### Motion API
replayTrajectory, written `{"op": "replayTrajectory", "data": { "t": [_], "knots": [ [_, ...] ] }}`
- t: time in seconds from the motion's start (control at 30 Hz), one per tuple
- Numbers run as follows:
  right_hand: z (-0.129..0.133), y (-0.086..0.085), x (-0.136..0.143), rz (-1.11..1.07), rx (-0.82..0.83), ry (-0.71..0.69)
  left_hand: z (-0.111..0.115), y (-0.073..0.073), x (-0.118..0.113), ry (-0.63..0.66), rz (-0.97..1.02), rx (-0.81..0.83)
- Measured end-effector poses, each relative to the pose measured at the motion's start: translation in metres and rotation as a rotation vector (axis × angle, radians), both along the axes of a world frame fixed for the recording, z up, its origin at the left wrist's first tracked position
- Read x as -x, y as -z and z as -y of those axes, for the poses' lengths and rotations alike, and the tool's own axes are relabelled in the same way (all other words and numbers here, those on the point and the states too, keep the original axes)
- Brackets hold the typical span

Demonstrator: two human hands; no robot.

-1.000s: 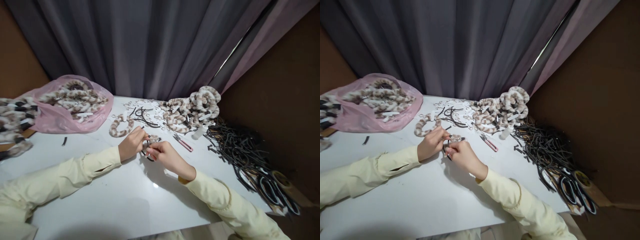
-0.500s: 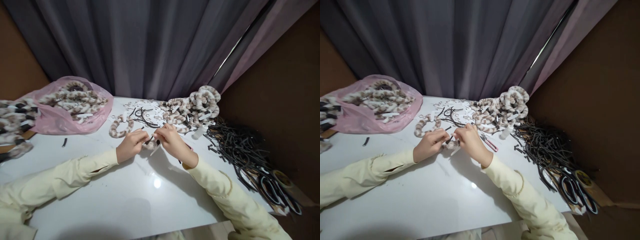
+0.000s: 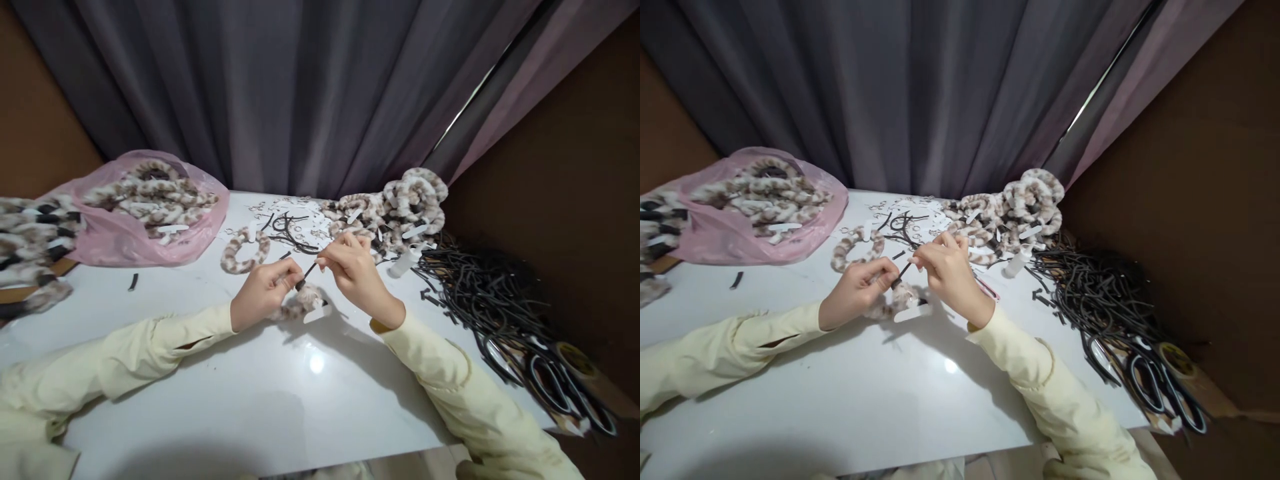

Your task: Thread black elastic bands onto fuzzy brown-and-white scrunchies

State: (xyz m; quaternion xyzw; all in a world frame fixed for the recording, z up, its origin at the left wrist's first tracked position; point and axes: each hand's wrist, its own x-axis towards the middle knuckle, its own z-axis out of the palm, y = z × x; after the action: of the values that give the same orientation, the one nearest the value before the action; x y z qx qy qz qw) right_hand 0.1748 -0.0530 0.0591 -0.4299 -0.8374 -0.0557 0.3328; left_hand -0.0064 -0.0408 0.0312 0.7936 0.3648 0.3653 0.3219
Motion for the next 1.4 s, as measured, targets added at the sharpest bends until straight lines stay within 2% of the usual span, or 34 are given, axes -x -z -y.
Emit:
{"op": "replayTrajectory", "data": {
  "t": [0.1, 0.23, 0.37, 0.47, 0.63, 0.73, 0.87, 1.03, 1.1, 1.2, 1.3, 1.4],
  "knots": [
    [0.015, -0.008, 0.007, 0.101, -0.108, -0.06, -0.009, -0.001, -0.002, -0.093, -0.006, 0.019],
    [0.034, -0.005, 0.021, 0.269, -0.194, -0.137, -0.013, -0.002, -0.003, -0.193, -0.067, -0.095],
    [0.042, 0.002, 0.031, 0.315, -0.241, -0.172, -0.01, 0.004, -0.002, -0.167, -0.078, -0.244],
    [0.039, 0.003, 0.029, 0.258, -0.225, -0.178, -0.008, 0.009, -0.002, -0.12, -0.059, -0.37],
    [0.017, 0.0, 0.015, -0.082, 0.015, -0.004, -0.002, 0.008, -0.001, -0.034, -0.006, -0.503],
    [0.003, 0.003, 0.009, -0.171, 0.2, -0.001, 0.003, 0.005, 0.0, -0.004, 0.056, -0.525],
    [-0.006, 0.006, 0.005, -0.166, 0.39, -0.121, 0.005, 0.009, 0.001, 0.112, 0.093, -0.574],
    [-0.009, -0.002, -0.003, -0.194, 0.751, -0.36, 0.002, 0.017, 0.003, 0.272, 0.166, -0.704],
    [-0.008, -0.005, -0.003, -0.19, 0.823, -0.408, 0.001, 0.017, 0.005, 0.334, 0.14, -0.74],
    [-0.007, -0.005, -0.001, -0.134, 0.768, -0.412, 0.002, 0.017, 0.008, 0.373, 0.095, -0.765],
    [-0.006, -0.002, 0.002, -0.083, 0.652, -0.368, 0.003, 0.017, 0.007, 0.35, 0.081, -0.762],
    [-0.002, -0.001, 0.006, -0.123, 0.43, -0.194, 0.003, 0.015, 0.003, 0.174, 0.115, -0.628]
  ]
}}
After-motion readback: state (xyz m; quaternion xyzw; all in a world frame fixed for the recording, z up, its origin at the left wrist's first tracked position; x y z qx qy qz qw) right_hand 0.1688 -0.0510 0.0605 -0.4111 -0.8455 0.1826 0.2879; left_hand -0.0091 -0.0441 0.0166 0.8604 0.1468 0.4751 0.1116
